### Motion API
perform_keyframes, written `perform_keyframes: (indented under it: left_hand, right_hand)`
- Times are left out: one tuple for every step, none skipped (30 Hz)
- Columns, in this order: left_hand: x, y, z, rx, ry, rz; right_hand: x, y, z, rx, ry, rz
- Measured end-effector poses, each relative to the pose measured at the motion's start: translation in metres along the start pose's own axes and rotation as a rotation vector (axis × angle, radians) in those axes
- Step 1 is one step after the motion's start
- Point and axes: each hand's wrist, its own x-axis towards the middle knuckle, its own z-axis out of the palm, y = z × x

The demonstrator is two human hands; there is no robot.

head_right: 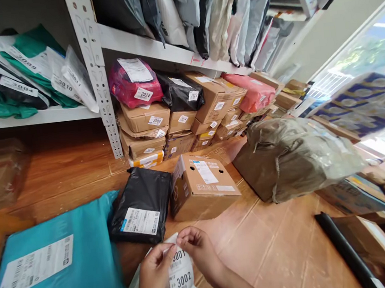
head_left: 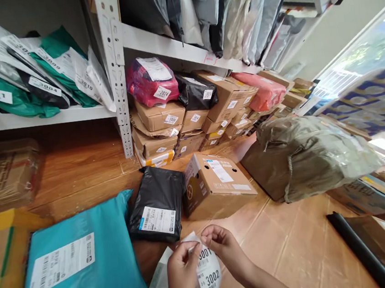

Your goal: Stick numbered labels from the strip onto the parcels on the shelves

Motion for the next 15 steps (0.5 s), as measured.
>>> perform_keyframes:
  left_hand:
    - [0.001, 0.001, -0.001, 0.015, 0.000, 0.014]
    - [0.001, 0.001, -0.002, 0.038, 0.010, 0.025]
    - [0.002, 0.003, -0.003, 0.061, 0.024, 0.042]
    - [0.003, 0.004, -0.004, 0.077, 0.046, 0.059]
    - [0.003, 0.005, -0.006, 0.077, 0.066, 0.064]
    - [0.003, 0.006, -0.007, 0.049, 0.075, 0.054]
    - [0.003, 0.007, -0.008, -0.009, 0.067, 0.030]
    - [0.003, 0.006, -0.009, -0.076, 0.035, 0.002]
    - [0.002, 0.005, -0.010, -0.129, -0.003, -0.021]
    - [0.002, 0.003, -0.010, -0.154, -0.039, -0.032]
    - [0.001, 0.001, -0.011, -0.146, -0.059, -0.027]
    - [0.001, 0.000, -0.011, -0.104, -0.055, -0.014]
    - [0.000, -0.001, -0.011, -0.043, -0.028, 0.003]
    - [0.000, -0.001, -0.012, 0.016, 0.016, 0.022]
    - [0.000, 0.000, -0.011, 0.063, 0.061, 0.040]
  right_hand:
    - [0.001, 0.002, 0.002, 0.043, 0.000, 0.025]
    - [0.002, 0.003, 0.003, 0.074, -0.003, 0.049]
    - [0.003, 0.002, 0.005, 0.087, -0.012, 0.063]
    - [0.003, 0.001, 0.007, 0.078, -0.032, 0.066]
    - [0.002, -0.001, 0.008, 0.050, -0.059, 0.062]
    - [0.002, -0.003, 0.009, 0.013, -0.082, 0.050]
    - [0.002, -0.005, 0.009, -0.023, -0.091, 0.033]
    - [0.002, -0.007, 0.009, -0.049, -0.082, 0.013]
    - [0.003, -0.008, 0.008, -0.062, -0.060, -0.007]
    - [0.003, -0.009, 0.008, -0.067, -0.031, -0.030]
    - [0.004, -0.009, 0.007, -0.070, -0.003, -0.059]
    - [0.004, -0.008, 0.007, -0.076, 0.013, -0.089]
    - [0.004, -0.007, 0.007, -0.082, 0.017, -0.113]
    - [0.004, -0.006, 0.008, -0.086, 0.015, -0.131]
    - [0.003, -0.005, 0.009, -0.088, 0.009, -0.140]
